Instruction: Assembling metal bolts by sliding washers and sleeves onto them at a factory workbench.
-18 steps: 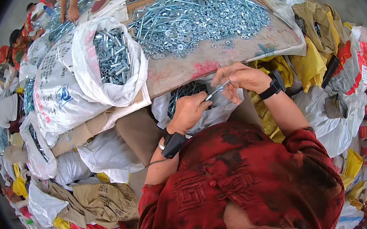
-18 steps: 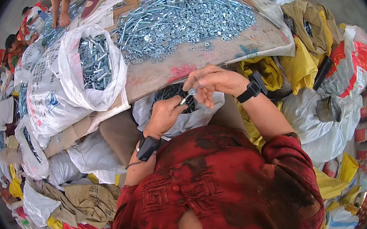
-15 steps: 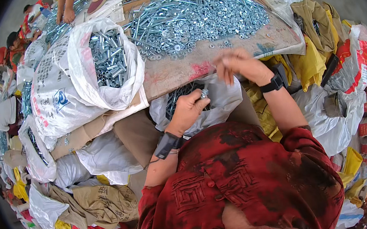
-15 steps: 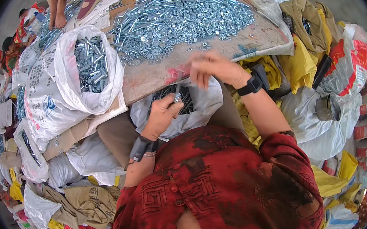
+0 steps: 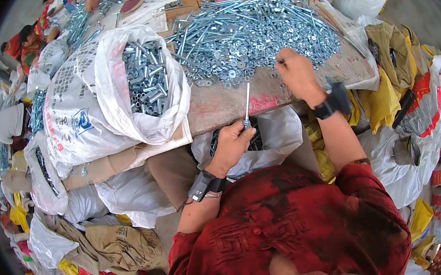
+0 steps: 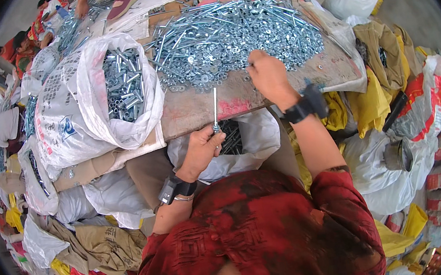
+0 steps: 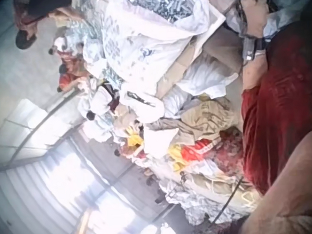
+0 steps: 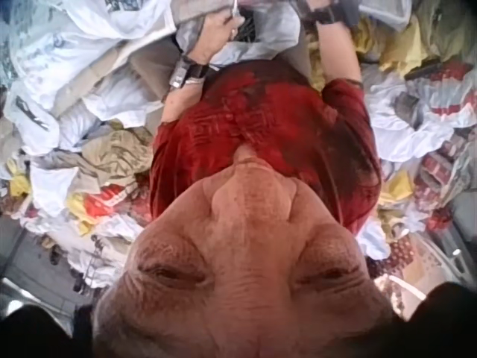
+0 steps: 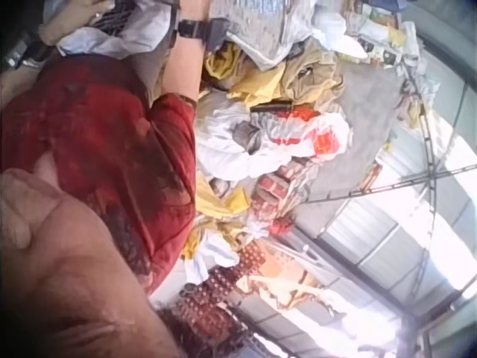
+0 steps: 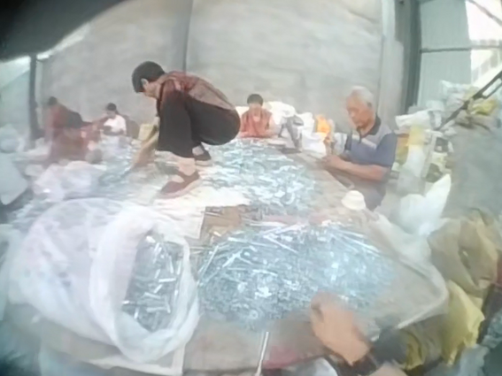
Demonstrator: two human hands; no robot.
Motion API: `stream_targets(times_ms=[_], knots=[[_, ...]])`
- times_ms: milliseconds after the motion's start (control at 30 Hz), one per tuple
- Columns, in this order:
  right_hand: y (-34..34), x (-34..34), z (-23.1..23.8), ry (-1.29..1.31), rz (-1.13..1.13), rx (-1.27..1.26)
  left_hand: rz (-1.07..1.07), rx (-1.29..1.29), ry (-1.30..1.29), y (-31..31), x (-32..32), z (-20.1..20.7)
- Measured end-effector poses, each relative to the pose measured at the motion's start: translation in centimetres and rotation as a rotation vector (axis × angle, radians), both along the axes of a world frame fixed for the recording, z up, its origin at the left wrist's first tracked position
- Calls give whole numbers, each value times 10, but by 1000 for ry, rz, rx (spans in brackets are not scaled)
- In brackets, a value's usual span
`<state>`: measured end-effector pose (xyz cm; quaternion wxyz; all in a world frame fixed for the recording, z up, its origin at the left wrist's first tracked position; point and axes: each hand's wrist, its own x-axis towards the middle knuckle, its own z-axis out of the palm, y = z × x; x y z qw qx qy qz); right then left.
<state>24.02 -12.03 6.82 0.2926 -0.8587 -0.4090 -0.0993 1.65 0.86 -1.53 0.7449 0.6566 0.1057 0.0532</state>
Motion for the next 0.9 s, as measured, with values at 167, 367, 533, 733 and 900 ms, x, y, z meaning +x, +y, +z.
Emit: stream_targets(times_ms=[167, 367, 533, 733, 900], knots=[[-23, -29, 37, 877, 472, 289, 37, 614, -106, -7, -3, 15], [-56, -52, 41, 873, 461, 257, 15, 778, -139, -25, -12, 38], [-69, -69, 46, 820, 383, 342, 9, 790, -136, -30, -19, 46], [-69, -83, 47, 395, 434, 359, 88, 1017, -99, -34, -26, 67], [-79, -88, 48, 1104, 444, 595, -27, 747, -213, -30, -25, 62]])
